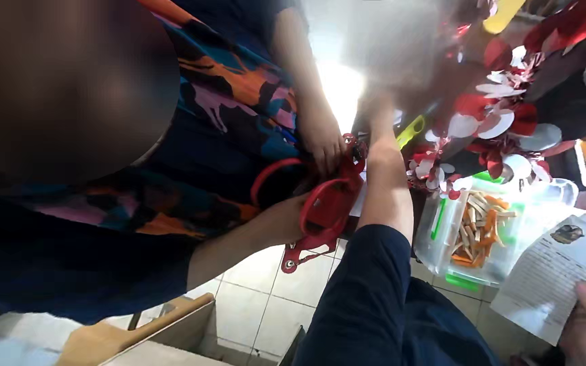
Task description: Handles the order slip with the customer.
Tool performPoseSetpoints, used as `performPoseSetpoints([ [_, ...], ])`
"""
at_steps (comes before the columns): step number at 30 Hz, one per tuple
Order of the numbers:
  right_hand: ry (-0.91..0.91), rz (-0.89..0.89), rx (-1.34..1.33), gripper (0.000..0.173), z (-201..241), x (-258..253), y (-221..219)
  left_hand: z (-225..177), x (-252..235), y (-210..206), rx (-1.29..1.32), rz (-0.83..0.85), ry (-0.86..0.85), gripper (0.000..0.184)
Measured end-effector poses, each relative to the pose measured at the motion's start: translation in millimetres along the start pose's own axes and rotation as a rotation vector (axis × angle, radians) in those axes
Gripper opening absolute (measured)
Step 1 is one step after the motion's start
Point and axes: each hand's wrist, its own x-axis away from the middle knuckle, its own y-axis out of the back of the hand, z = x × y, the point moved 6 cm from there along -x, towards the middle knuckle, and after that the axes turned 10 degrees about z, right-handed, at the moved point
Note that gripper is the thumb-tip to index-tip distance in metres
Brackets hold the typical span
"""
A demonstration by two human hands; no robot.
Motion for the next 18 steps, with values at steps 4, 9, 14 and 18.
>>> performPoseSetpoints([
  [4,0.012,0.025,-0.033,0.028,0,-8,-1,5,8,-21,0.109,0.070,0.195,0.075],
  [9,0.036,0.038,-0.049,0.026,-3,-13,1,1,18,-34,0.192,0.118,0.148,0.074],
  [14,0.040,0.056,-0.071,0.028,2,-16,-3,3,23,-36,0.206,0.111,0.051,0.083],
  [18,0.028,0.097,-0.095,0.028,0,-17,-7,0,30,-23,0.334,0.021,0.031,0.061],
])
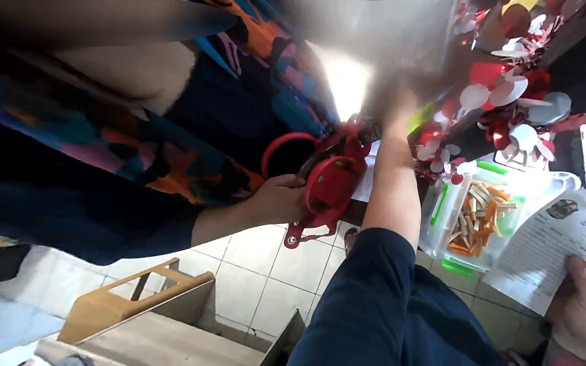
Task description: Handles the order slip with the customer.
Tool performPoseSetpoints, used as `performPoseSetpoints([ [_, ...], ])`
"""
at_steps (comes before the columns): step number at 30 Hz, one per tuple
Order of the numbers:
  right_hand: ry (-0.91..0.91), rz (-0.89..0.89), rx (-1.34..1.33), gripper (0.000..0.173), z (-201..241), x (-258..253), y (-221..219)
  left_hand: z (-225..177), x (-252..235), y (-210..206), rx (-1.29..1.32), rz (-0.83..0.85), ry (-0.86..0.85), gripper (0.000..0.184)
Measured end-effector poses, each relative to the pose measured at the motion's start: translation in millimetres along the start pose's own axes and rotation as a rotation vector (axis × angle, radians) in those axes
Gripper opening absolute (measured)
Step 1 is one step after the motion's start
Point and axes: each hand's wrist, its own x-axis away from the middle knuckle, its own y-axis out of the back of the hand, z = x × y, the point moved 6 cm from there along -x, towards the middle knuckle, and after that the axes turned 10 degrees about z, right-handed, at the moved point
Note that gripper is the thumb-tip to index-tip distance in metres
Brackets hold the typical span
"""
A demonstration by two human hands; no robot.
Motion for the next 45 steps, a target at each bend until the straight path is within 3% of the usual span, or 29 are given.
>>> performPoseSetpoints([
  [2,-0.004,0.022,-0.029,0.029,-3,0,-3,-1,3,8,0.145,-0.094,0.001,0.052],
  [6,-0.007,0.025,-0.020,0.029,-7,3,-7,16,-7,5,0.542,-0.493,-0.116,0.042],
  [9,0.011,0.029,-0.041,0.029,-5,6,-13,14,33,4,0.737,-0.617,-0.200,0.047],
  [11,0.005,0.054,-0.071,0.030,-2,9,-20,11,70,-1,0.824,-0.702,-0.364,0.051],
  [14,-0.017,0.112,-0.063,0.030,5,17,-40,19,164,-10,0.953,-0.622,-0.688,0.052],
  [16,-0.029,0.165,-0.036,0.029,4,24,-56,40,235,-21,0.903,-0.517,-0.798,0.053],
  [18,-0.050,0.222,0.010,0.031,4,32,-79,68,279,-38,0.911,-0.366,-0.862,0.043],
  [20,-0.084,0.256,0.057,0.036,5,43,-101,93,300,-64,0.985,-0.067,-0.782,0.036],
  [22,-0.112,0.286,0.120,0.040,2,51,-121,125,308,-92,1.011,0.186,-0.581,0.045],
  [24,-0.138,0.307,0.182,0.043,-8,61,-137,156,313,-112,1.029,0.311,-0.430,0.050],
  [26,-0.140,0.298,0.260,0.042,-19,73,-148,177,316,-120,1.022,0.367,-0.370,0.041],
  [28,-0.185,0.283,0.316,0.042,-30,86,-156,191,317,-124,0.969,0.398,-0.311,0.035],
  [31,-0.265,0.267,0.358,0.042,-51,103,-168,213,316,-125,0.843,0.409,-0.223,0.044],
  [37,-0.260,0.402,0.468,0.057,-83,118,-207,277,297,-127,0.565,0.233,-0.062,0.048],
  [41,0.000,0.637,0.883,0.040,-81,68,-256,305,292,-123,0.425,0.197,0.036,0.051],
  [43,-0.073,0.706,1.070,0.032,-92,32,-276,312,293,-123,0.349,0.191,0.029,0.053],
  [45,-0.242,0.667,1.117,0.032,-106,-4,-287,315,293,-125,0.313,0.197,0.012,0.054],
])
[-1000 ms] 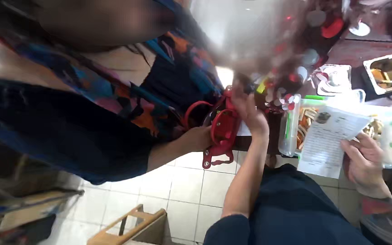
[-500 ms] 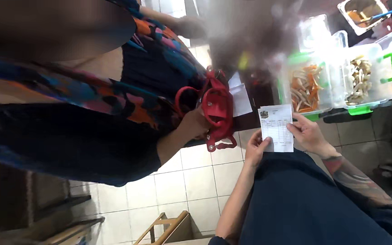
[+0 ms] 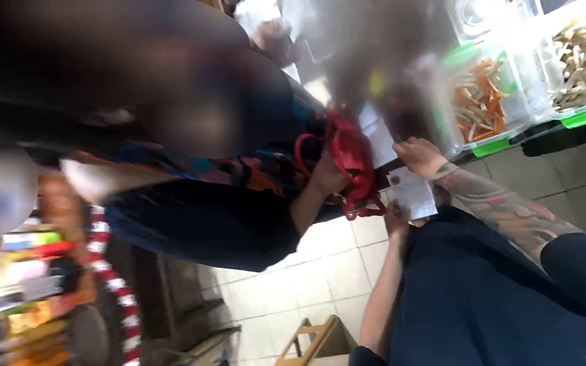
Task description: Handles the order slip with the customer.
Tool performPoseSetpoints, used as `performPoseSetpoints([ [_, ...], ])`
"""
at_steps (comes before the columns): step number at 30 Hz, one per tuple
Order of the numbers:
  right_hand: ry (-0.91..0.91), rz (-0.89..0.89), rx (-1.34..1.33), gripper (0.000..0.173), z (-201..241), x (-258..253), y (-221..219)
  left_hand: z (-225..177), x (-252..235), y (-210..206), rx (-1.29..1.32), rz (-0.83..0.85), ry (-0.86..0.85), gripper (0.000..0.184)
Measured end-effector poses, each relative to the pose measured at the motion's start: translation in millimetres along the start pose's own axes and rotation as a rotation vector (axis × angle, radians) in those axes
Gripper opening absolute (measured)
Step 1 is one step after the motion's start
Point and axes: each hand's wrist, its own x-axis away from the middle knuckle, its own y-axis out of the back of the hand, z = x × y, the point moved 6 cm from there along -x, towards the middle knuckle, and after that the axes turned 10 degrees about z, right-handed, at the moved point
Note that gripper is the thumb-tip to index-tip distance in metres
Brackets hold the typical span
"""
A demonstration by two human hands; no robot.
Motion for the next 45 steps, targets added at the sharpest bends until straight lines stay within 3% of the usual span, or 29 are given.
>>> performPoseSetpoints([
  [4,-0.308,0.080,-0.254,0.042,-17,-43,-2,1,11,1,-0.023,0.037,-0.042,0.055],
  [11,-0.338,0.129,-0.291,0.057,-40,-68,-5,-9,18,-2,0.111,0.107,-0.119,0.049],
  [16,-0.198,0.138,-0.101,0.029,-8,-45,39,-42,1,-8,0.116,0.099,-0.105,0.052],
  [20,-0.038,0.035,-0.124,0.019,10,1,64,-67,-33,-13,0.024,0.015,-0.108,0.047],
  [24,0.010,-0.110,-0.215,0.018,-5,24,20,-97,-65,-16,-0.045,-0.056,-0.237,0.041],
  [28,-0.077,0.035,-0.148,0.025,-26,5,-38,-110,-90,-23,-0.230,-0.112,-0.199,0.042],
  [32,-0.160,0.087,-0.201,0.033,-42,-13,-56,-99,-98,-21,-0.276,-0.136,-0.116,0.061],
  [34,-0.178,0.070,-0.229,0.034,-50,-19,-65,-92,-97,-18,-0.255,-0.157,-0.114,0.059],
  [39,-0.173,0.072,-0.211,0.033,-57,-22,-78,-80,-76,-19,-0.617,-0.221,-0.398,0.040],
  [41,-0.154,0.065,-0.191,0.037,-57,-21,-77,-68,-68,-24,-0.810,-0.258,-0.504,0.043],
  [45,-0.100,0.041,-0.121,0.036,-55,-21,-81,-35,-65,-36,-1.028,-0.121,-0.571,0.059],
])
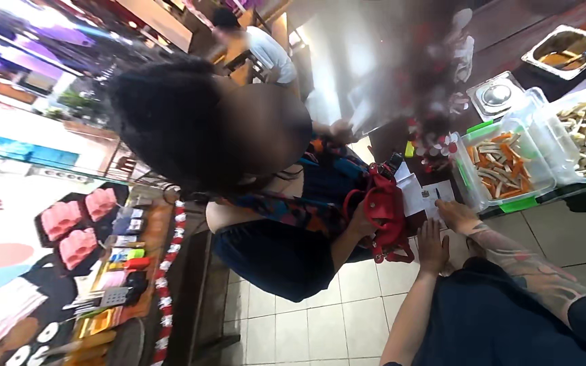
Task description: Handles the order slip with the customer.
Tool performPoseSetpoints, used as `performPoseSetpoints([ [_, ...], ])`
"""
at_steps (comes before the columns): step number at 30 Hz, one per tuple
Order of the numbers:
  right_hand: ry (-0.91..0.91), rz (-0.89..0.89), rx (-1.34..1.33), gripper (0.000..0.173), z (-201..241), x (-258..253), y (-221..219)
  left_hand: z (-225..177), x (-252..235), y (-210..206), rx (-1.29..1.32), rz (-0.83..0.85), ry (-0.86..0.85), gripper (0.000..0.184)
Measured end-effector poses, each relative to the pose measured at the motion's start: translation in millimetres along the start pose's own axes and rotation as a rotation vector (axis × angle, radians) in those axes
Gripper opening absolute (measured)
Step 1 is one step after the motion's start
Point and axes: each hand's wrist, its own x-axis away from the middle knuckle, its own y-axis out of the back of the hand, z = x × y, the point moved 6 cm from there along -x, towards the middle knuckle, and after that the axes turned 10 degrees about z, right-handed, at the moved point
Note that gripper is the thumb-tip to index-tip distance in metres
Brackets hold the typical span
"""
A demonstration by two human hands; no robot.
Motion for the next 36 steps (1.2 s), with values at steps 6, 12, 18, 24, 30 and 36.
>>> performPoseSetpoints([
  [6,0.154,-0.208,-0.096,0.048,-15,5,-18,0,8,-3,-0.056,0.164,-0.022,0.079],
  [12,0.164,-0.194,-0.196,0.050,-22,6,-12,0,7,1,-0.074,0.247,-0.020,0.087],
  [18,0.216,-0.304,-0.243,0.027,-28,14,-7,-2,9,5,-0.031,0.299,-0.017,0.087],
  [24,0.225,-0.314,-0.296,0.024,-33,14,-6,0,7,0,-0.024,0.259,-0.042,0.091],
  [30,0.200,-0.293,-0.299,0.023,-34,14,-4,1,6,-2,-0.014,0.247,-0.052,0.095],
  [36,0.178,-0.294,-0.277,0.024,-31,13,-2,4,5,-6,0.001,0.229,-0.043,0.094],
])
